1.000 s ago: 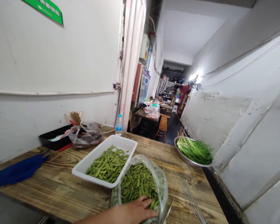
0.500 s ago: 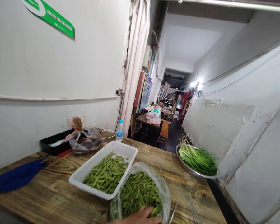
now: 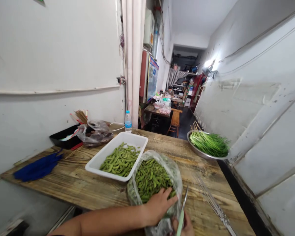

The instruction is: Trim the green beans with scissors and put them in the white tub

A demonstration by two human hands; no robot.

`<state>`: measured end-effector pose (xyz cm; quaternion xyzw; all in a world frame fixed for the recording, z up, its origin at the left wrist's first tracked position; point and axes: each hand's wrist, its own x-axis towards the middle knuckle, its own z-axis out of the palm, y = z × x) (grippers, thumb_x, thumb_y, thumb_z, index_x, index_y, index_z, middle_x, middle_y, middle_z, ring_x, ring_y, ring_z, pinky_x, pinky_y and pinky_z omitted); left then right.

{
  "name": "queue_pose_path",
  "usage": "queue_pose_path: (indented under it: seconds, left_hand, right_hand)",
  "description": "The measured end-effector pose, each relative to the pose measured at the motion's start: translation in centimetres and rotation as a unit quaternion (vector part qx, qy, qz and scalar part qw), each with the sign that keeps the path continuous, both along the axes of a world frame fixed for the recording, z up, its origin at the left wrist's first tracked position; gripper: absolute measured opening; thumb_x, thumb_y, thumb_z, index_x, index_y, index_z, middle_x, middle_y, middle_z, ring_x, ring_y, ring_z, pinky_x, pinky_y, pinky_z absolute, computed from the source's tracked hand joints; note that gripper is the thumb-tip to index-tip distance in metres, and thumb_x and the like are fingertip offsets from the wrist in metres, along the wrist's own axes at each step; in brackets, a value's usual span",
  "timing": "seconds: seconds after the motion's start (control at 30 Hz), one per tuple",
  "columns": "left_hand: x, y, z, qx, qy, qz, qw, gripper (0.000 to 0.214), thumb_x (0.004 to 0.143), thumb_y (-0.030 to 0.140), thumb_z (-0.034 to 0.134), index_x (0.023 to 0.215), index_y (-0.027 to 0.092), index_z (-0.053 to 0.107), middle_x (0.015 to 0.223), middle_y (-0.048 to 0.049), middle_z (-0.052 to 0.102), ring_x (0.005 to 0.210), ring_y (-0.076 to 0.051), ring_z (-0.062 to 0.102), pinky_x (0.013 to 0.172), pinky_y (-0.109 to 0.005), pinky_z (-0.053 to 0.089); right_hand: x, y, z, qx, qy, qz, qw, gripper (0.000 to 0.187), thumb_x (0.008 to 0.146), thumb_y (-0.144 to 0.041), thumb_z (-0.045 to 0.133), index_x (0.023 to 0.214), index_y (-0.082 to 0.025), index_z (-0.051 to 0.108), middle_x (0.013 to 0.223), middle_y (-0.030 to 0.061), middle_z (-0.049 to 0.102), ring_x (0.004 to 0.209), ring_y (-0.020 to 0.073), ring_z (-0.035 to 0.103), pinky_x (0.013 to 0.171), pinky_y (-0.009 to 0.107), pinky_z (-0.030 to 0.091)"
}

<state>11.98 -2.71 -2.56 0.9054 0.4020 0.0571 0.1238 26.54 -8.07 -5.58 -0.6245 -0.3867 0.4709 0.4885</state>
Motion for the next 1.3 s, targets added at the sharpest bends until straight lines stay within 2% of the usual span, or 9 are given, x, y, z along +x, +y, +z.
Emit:
queue_pose_path:
  seconds: [0.1,0.37,0.53,0.67,0.8,0.9,1.03,1.13,1.3]
  left_hand:
    - [0.2,0.0,0.3,0.009,-0.024,0.008,1.000,0.073,0.073,0.012,0.053,0.136,0.028,0.021,0.125,-0.0120,0.043,0.105,-0.029,0.047,0.078,-0.039,0.048]
    - [-3.2,5.3,3.0,-0.012,-0.150,0.027,0.988,0.077,0.068,0.004,0.053,0.138,0.023,0.026,0.131,-0.0095,0.044,0.119,-0.025,0.042,0.100,-0.036,0.035]
    - [-5.7,9.6,3.7,-0.009,-0.162,0.049,0.986,0.073,0.066,0.017,0.067,0.133,0.020,0.039,0.132,-0.0120,0.045,0.122,-0.027,0.041,0.102,-0.038,0.033]
    - [-6.8,11.3,3.8,-0.022,-0.158,0.036,0.987,0.059,0.066,0.029,0.071,0.122,0.018,0.053,0.133,-0.0135,0.046,0.122,-0.026,0.043,0.103,-0.037,0.033]
    - [-8.1,10.6,3.7,0.001,-0.183,0.025,0.983,0.040,0.074,0.024,0.063,0.114,0.018,0.060,0.126,-0.0111,0.054,0.119,-0.022,0.047,0.102,-0.034,0.034]
    - [-8.8,9.4,3.3,0.021,-0.189,0.042,0.981,0.037,0.077,0.023,0.060,0.113,0.019,0.061,0.123,-0.0095,0.058,0.116,-0.022,0.050,0.101,-0.035,0.036]
    - [-9.5,8.0,2.3,0.030,-0.218,0.083,0.972,0.028,0.079,0.021,0.056,0.106,0.020,0.064,0.120,-0.0081,0.059,0.111,-0.020,0.053,0.098,-0.035,0.039]
    - [-9.8,7.4,1.6,0.042,-0.240,0.093,0.965,0.026,0.079,0.019,0.056,0.103,0.019,0.065,0.117,-0.0088,0.060,0.109,-0.019,0.053,0.098,-0.036,0.039]
    - [-9.7,6.6,1.2,0.070,-0.253,0.124,0.957,0.025,0.078,0.018,0.058,0.101,0.022,0.066,0.122,-0.0084,0.057,0.116,-0.022,0.048,0.100,-0.042,0.035]
  right_hand:
    - [0.0,-0.4,0.7,0.009,0.055,-0.012,0.998,0.052,0.053,-0.038,0.076,0.096,-0.020,0.053,0.053,-0.0069,0.058,0.041,0.0127,0.050,0.040,0.023,0.042]
    - [2.8,-0.3,0.6,-0.018,0.112,-0.078,0.990,0.060,0.049,-0.038,0.080,0.100,-0.019,0.055,0.074,-0.0026,0.063,0.061,0.0138,0.058,0.056,0.024,0.048]
    - [3.9,-0.8,0.1,-0.011,0.052,-0.078,0.996,0.058,0.056,-0.041,0.076,0.105,-0.019,0.054,0.075,-0.0020,0.060,0.061,0.0137,0.056,0.053,0.024,0.047]
    - [5.2,-1.6,2.1,0.028,-0.055,-0.122,0.991,0.057,0.060,-0.044,0.072,0.108,-0.020,0.053,0.077,0.0003,0.061,0.069,0.0172,0.058,0.055,0.025,0.048]
    - [4.6,-3.2,6.0,0.034,0.005,-0.097,0.995,0.053,0.062,-0.046,0.072,0.105,-0.023,0.049,0.066,-0.0023,0.056,0.055,0.0144,0.053,0.044,0.023,0.042]
    - [1.6,-4.0,8.3,0.039,0.180,0.078,0.980,0.043,0.073,-0.046,0.064,0.105,-0.022,0.049,0.064,-0.0013,0.054,0.055,0.0145,0.053,0.049,0.026,0.043]
    - [-3.0,-3.2,8.8,-0.090,0.274,0.253,0.923,0.032,0.078,-0.041,0.062,0.100,-0.020,0.053,0.063,-0.0025,0.053,0.048,0.0102,0.049,0.046,0.023,0.039]
    - [-3.9,-2.0,7.4,-0.119,0.311,0.209,0.920,0.028,0.080,-0.045,0.058,0.092,-0.020,0.056,0.059,-0.0040,0.050,0.042,0.0076,0.043,0.040,0.021,0.034]
    - [-0.6,-1.5,5.8,-0.099,0.333,0.057,0.936,0.025,0.077,-0.044,0.061,0.087,-0.021,0.056,0.060,-0.0030,0.050,0.048,0.0103,0.047,0.046,0.023,0.040]
